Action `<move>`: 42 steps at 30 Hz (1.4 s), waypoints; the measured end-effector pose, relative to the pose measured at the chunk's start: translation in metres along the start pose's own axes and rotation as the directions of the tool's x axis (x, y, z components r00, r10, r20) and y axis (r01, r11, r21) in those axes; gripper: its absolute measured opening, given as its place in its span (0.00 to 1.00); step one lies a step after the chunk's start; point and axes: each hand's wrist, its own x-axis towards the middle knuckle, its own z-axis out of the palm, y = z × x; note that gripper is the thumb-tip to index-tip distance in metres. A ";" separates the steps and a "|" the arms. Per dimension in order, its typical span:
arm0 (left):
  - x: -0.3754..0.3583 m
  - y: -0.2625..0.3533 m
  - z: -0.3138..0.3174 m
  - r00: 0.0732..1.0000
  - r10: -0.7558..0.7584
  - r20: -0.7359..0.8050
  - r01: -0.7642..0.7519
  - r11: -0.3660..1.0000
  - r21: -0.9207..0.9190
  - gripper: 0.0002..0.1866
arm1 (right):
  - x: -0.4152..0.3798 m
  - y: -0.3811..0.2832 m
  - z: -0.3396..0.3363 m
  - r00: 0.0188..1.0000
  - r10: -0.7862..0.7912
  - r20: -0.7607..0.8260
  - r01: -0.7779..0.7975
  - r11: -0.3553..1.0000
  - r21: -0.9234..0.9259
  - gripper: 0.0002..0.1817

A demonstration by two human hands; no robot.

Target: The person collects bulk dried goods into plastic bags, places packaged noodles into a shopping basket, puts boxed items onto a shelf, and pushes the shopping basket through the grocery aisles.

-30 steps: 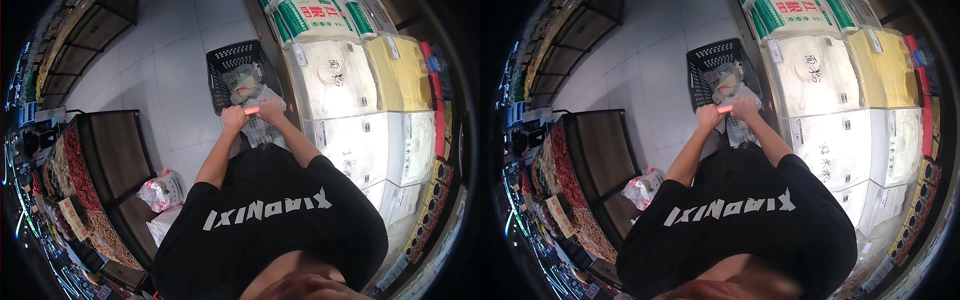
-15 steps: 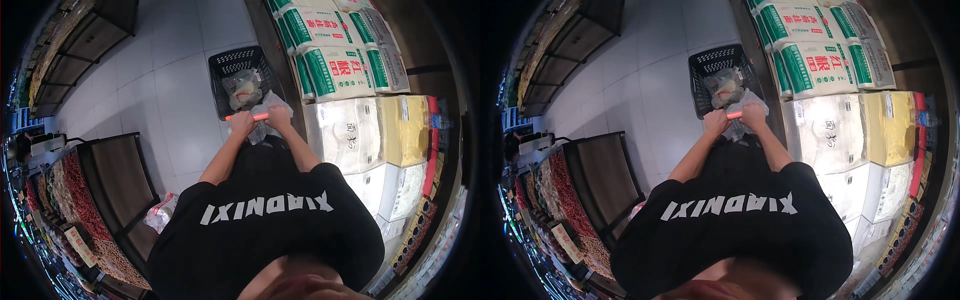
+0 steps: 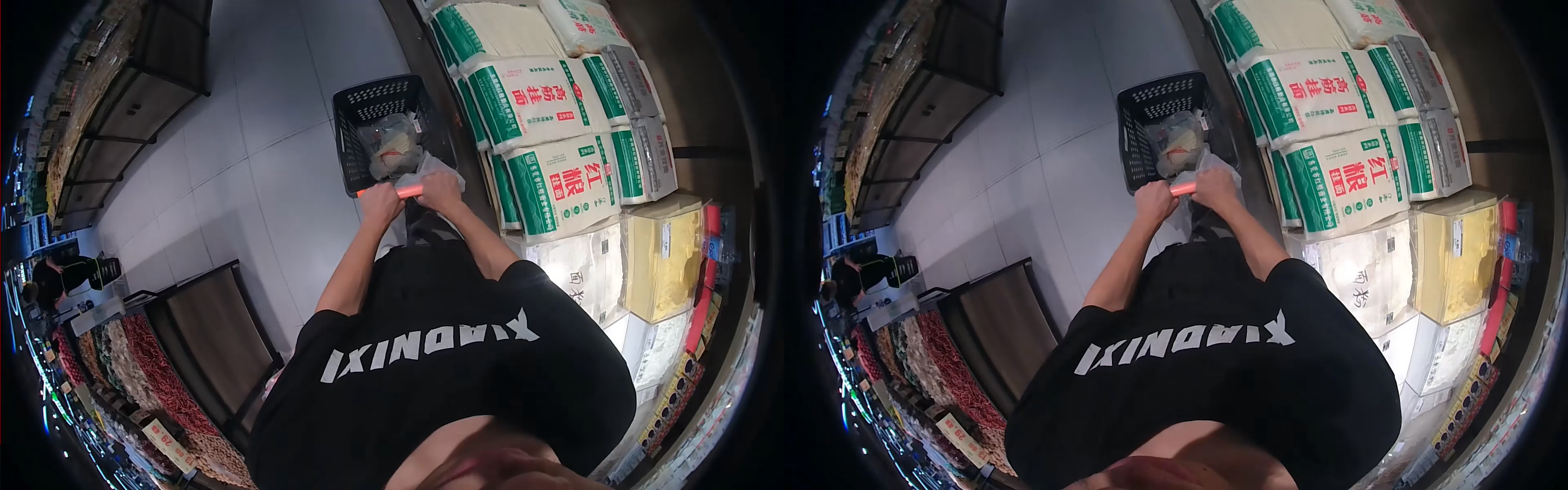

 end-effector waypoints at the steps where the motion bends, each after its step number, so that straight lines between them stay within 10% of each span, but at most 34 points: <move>1: 0.016 -0.007 -0.002 1.000 0.003 -0.007 -0.003 1.000 0.000 0.13 | 0.017 0.003 -0.004 1.000 -0.017 -0.010 0.017 1.000 0.003 0.15; 12: 0.159 -0.044 -0.058 0.996 -0.089 -0.022 0.090 0.996 0.016 0.14 | 0.185 0.043 -0.067 0.958 -0.161 0.239 0.135 0.983 0.124 0.17; 28: 0.349 -0.098 -0.142 0.986 0.040 -0.161 -0.050 0.997 -0.059 0.11 | 0.386 0.075 -0.092 0.990 -0.067 0.126 0.052 0.992 0.112 0.14; 36: 0.439 -0.152 -0.185 0.972 0.231 0.053 -0.212 0.948 -0.236 0.26 | 0.478 0.086 -0.113 0.983 -0.041 0.181 0.033 0.998 0.049 0.17; 42: 0.506 -0.172 -0.219 0.959 0.260 0.110 -0.226 0.941 -0.251 0.20 | 0.548 0.095 -0.124 0.985 -0.016 0.171 0.011 1.000 0.025 0.16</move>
